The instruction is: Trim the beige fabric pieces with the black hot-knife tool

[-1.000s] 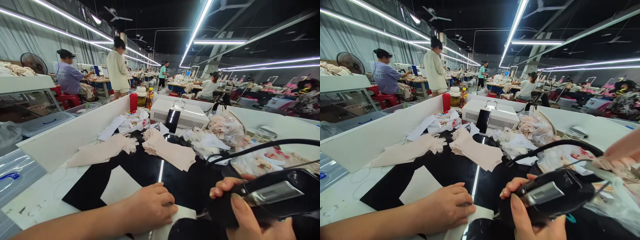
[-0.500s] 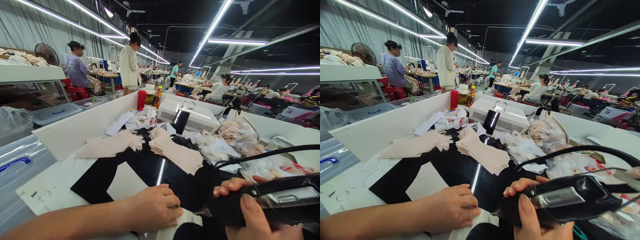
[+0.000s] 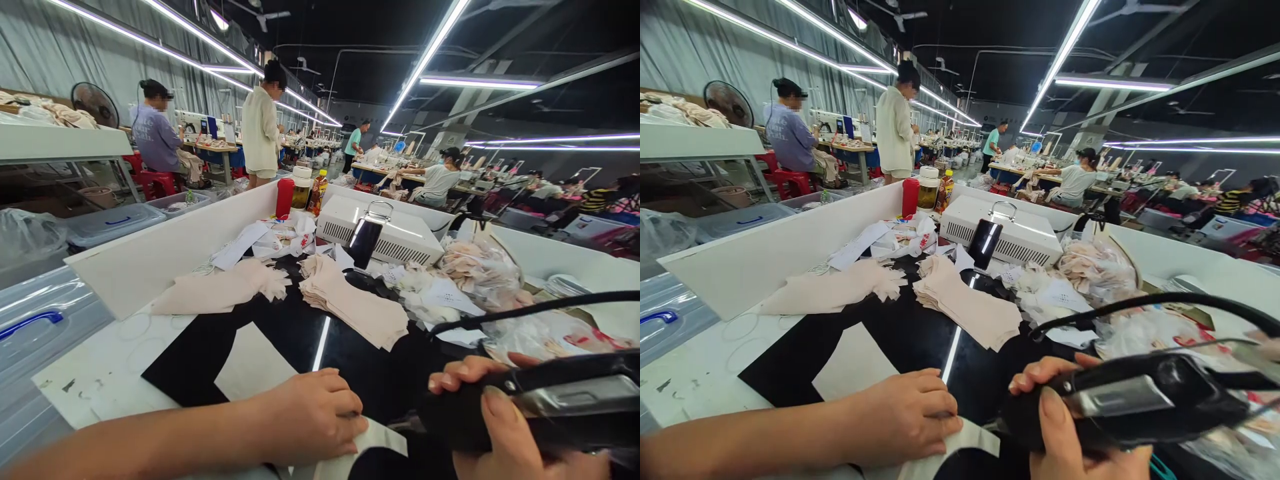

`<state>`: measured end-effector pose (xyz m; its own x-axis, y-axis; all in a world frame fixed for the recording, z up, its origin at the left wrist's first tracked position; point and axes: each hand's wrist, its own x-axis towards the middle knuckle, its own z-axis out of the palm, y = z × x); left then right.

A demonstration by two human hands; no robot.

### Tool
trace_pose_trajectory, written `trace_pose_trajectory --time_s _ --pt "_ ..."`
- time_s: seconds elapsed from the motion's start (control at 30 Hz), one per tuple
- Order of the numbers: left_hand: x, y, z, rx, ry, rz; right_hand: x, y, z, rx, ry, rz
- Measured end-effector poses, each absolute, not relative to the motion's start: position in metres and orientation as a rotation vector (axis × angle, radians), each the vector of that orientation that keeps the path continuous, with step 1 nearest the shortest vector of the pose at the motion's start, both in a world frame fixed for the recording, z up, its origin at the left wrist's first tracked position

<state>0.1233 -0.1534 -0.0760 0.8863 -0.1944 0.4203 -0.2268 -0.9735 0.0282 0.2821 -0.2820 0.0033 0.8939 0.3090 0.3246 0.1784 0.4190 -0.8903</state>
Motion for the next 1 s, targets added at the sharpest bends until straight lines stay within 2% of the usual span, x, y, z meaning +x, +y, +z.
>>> trace_pose_trajectory --time_s 0.33,1.0 --pt "0.119 -0.154 -0.068 2.99 -0.295 0.539 0.286 -0.286 -0.001 -1.168 -0.495 0.063" --pt "0.12 -0.152 -0.073 2.942 -0.345 0.668 0.28 -0.294 -0.005 -1.088 -0.601 0.137"
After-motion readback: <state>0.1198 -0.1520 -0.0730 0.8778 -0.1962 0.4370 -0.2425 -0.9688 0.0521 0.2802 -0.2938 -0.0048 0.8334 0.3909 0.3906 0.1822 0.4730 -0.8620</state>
